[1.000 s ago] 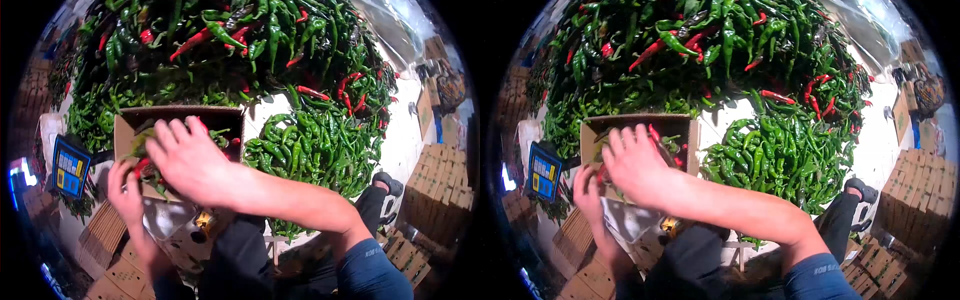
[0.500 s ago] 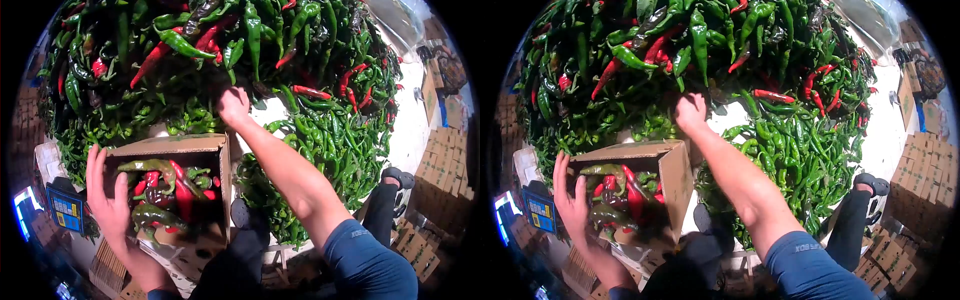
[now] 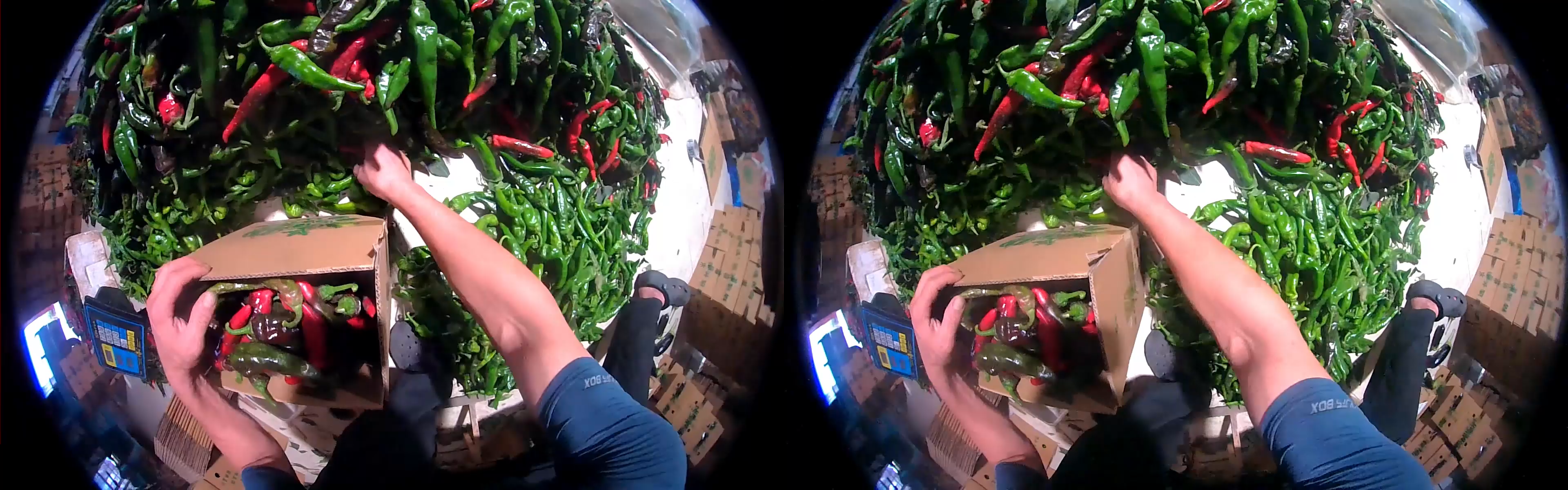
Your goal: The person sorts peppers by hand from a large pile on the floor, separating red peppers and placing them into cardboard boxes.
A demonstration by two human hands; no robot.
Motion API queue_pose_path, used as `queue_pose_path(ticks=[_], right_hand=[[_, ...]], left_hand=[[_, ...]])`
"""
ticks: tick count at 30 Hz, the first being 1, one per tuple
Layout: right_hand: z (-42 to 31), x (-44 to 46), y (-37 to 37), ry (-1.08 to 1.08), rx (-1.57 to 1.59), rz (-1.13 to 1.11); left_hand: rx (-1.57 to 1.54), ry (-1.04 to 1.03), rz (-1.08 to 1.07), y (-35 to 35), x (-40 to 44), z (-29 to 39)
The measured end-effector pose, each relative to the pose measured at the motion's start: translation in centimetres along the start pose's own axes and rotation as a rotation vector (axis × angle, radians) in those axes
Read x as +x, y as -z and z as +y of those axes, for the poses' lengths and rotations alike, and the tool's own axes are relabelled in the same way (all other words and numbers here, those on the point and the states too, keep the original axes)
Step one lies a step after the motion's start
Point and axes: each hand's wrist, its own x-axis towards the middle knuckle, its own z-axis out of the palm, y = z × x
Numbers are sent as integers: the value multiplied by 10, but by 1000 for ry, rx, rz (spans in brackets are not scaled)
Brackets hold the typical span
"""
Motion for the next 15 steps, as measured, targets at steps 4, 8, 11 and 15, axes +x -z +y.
queue_pose_path(ticks=[4, 8, 11, 15], right_hand=[[-18, -30, 67, -69, -230, -320], [-36, -56, 105, 186, -556, 113], [-2, -18, 77, 60, -742, 191], [53, -31, 83, -94, -442, 69]], left_hand=[[-26, 15, 24, -2, -4, -2], [32, 33, 94, -20, 12, -1], [190, -36, 65, -24, 21, 14], [167, -30, 149, -30, 11, 7]])
